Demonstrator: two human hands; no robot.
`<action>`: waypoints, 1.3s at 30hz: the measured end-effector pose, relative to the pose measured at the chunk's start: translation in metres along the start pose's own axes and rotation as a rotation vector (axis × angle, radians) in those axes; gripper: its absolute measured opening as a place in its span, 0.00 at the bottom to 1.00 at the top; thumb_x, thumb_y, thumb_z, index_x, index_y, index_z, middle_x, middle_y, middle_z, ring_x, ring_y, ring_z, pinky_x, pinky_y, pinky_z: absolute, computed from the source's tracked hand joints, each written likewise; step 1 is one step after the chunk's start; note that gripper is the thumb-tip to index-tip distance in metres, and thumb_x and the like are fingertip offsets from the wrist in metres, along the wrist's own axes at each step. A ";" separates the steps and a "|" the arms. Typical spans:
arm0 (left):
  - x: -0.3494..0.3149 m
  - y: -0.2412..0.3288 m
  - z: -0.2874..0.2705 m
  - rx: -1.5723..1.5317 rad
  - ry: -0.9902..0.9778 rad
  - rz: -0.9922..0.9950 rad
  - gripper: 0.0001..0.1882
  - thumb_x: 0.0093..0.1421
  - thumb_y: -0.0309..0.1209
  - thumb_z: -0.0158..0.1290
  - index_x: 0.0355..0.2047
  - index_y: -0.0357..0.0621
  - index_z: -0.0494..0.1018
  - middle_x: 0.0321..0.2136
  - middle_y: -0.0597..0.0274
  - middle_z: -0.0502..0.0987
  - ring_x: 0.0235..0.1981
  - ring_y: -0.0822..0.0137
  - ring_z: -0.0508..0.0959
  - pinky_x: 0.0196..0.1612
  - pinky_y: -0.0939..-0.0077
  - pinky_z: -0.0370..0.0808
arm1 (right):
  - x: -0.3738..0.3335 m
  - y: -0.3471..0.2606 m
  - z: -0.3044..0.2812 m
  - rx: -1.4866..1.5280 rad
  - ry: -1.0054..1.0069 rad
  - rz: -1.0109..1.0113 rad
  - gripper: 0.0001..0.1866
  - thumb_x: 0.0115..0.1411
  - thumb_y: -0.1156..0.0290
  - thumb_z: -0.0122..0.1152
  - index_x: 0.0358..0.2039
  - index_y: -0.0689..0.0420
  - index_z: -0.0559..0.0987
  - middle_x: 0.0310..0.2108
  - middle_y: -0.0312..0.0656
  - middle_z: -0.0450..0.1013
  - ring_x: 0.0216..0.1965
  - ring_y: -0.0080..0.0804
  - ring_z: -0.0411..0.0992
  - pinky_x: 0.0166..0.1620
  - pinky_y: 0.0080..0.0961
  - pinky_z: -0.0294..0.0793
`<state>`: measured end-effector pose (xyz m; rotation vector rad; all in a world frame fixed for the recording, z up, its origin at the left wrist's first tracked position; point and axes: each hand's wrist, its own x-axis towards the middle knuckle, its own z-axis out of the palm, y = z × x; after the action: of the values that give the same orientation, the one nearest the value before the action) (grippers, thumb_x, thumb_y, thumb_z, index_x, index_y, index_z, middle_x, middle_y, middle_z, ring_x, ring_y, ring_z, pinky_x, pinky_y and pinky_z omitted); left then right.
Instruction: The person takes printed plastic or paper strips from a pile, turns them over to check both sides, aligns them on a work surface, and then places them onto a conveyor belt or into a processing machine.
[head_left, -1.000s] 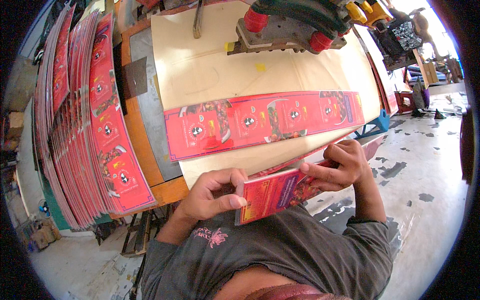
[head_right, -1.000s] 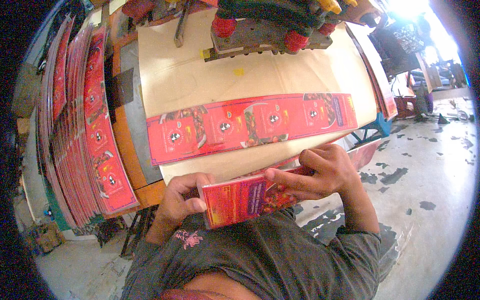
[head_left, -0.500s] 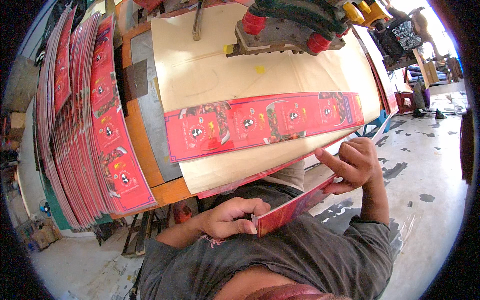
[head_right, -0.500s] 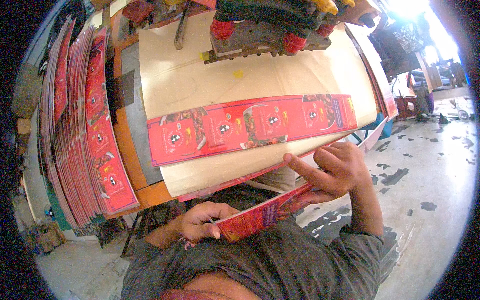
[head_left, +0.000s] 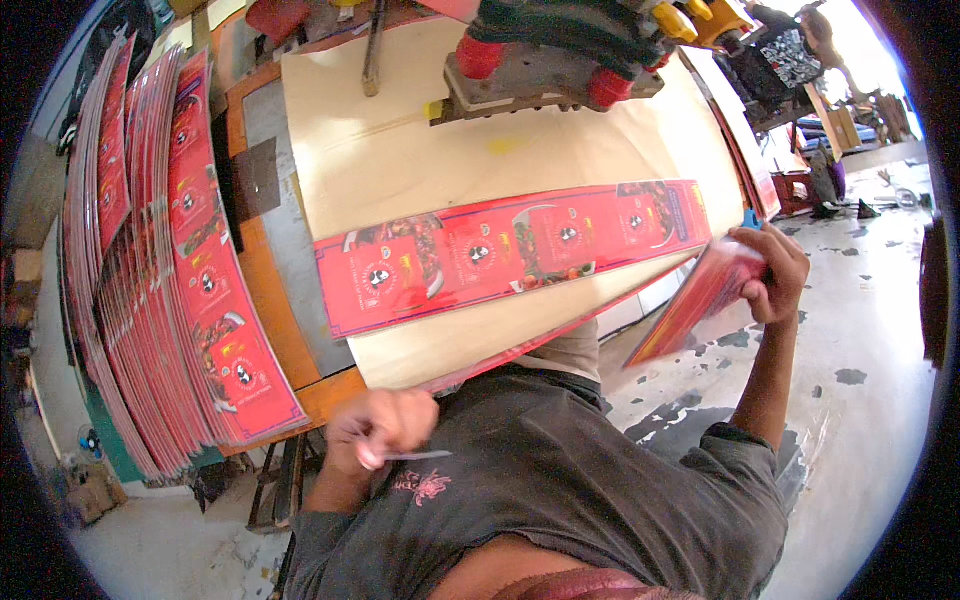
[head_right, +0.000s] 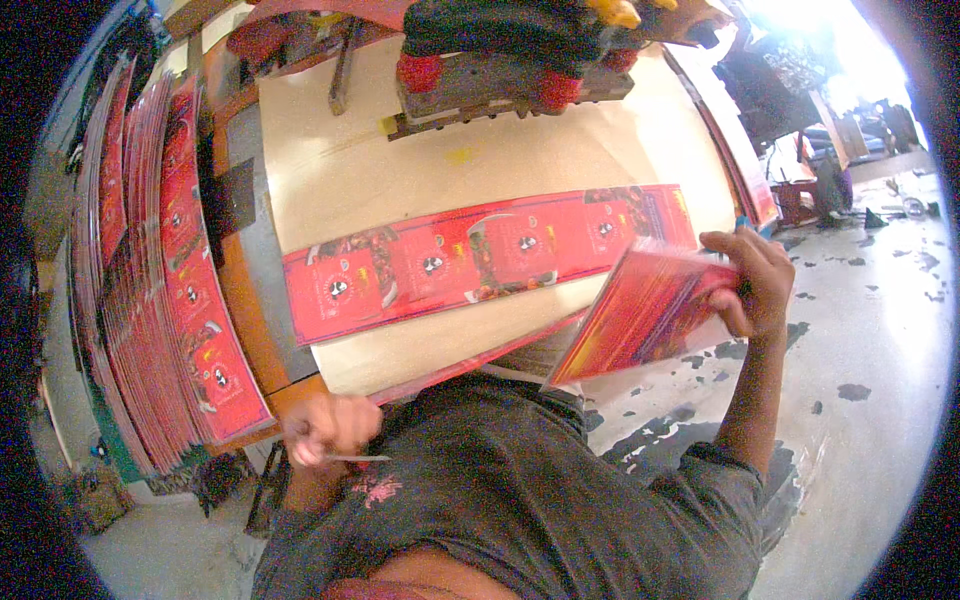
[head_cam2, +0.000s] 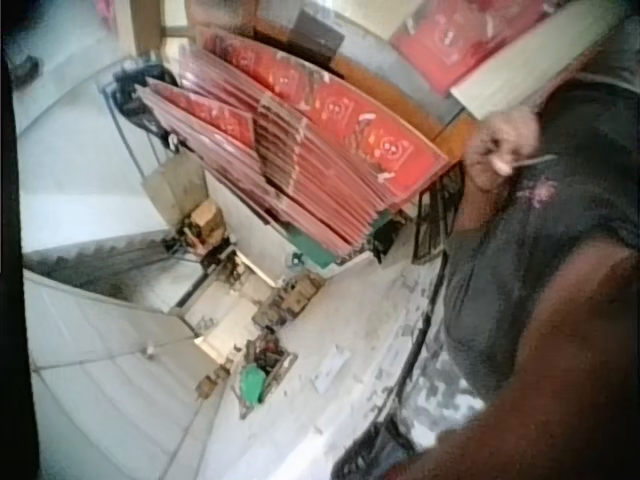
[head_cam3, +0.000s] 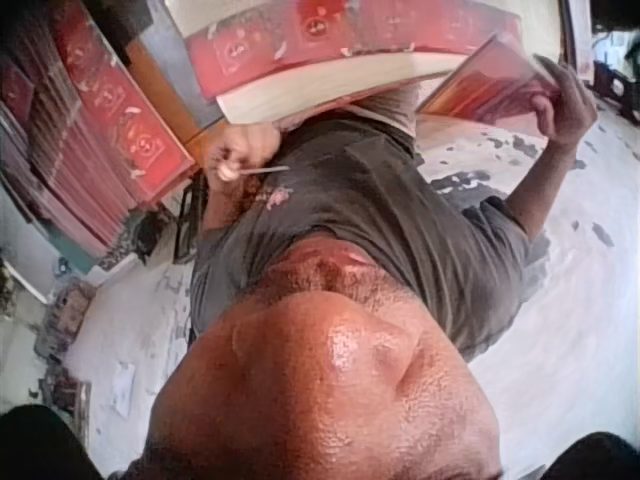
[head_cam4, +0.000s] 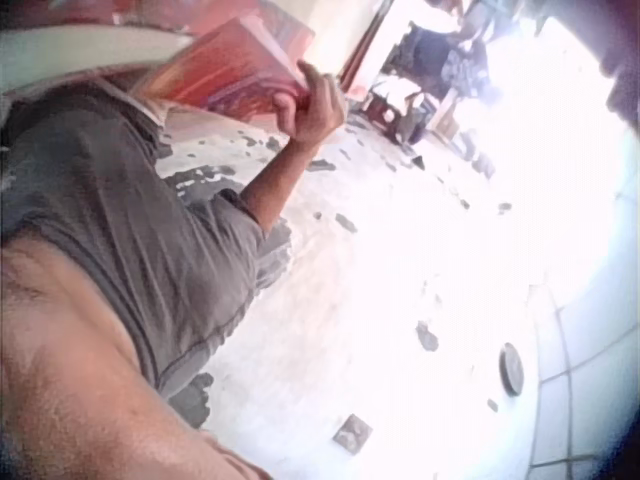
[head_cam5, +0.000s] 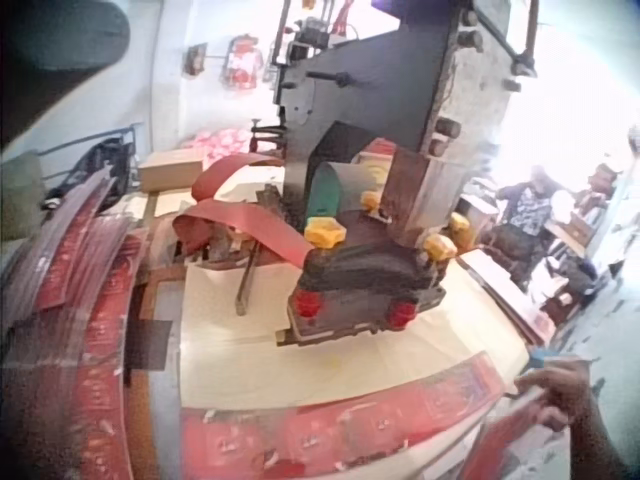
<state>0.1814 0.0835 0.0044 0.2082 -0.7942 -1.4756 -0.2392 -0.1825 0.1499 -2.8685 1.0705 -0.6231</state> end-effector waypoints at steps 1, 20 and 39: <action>-0.004 0.004 -0.006 0.076 0.097 0.050 0.22 0.67 0.50 0.65 0.27 0.52 0.68 0.22 0.70 0.70 0.23 0.69 0.67 0.29 0.68 0.61 | -0.005 0.013 0.000 0.053 0.049 0.048 0.46 0.62 0.25 0.53 0.40 0.65 0.83 0.27 0.44 0.73 0.27 0.42 0.74 0.32 0.35 0.67; 0.018 0.001 -0.006 1.055 0.261 0.154 0.12 0.57 0.25 0.72 0.33 0.42 0.77 0.26 0.59 0.82 0.25 0.65 0.79 0.29 0.72 0.74 | -0.096 0.159 -0.014 1.331 0.920 0.974 0.20 0.78 0.64 0.47 0.61 0.63 0.74 0.58 0.49 0.77 0.57 0.43 0.78 0.63 0.46 0.77; 0.017 0.001 -0.007 1.058 0.232 0.244 0.10 0.58 0.23 0.70 0.33 0.41 0.77 0.22 0.60 0.81 0.22 0.68 0.78 0.26 0.75 0.71 | -0.037 -0.002 0.113 1.330 0.354 1.075 0.12 0.74 0.63 0.61 0.38 0.58 0.78 0.32 0.41 0.82 0.24 0.25 0.79 0.25 0.20 0.78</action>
<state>0.1840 0.0657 0.0057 1.0139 -1.2914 -0.6661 -0.2216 -0.1712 0.0330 -0.9156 1.2563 -1.0898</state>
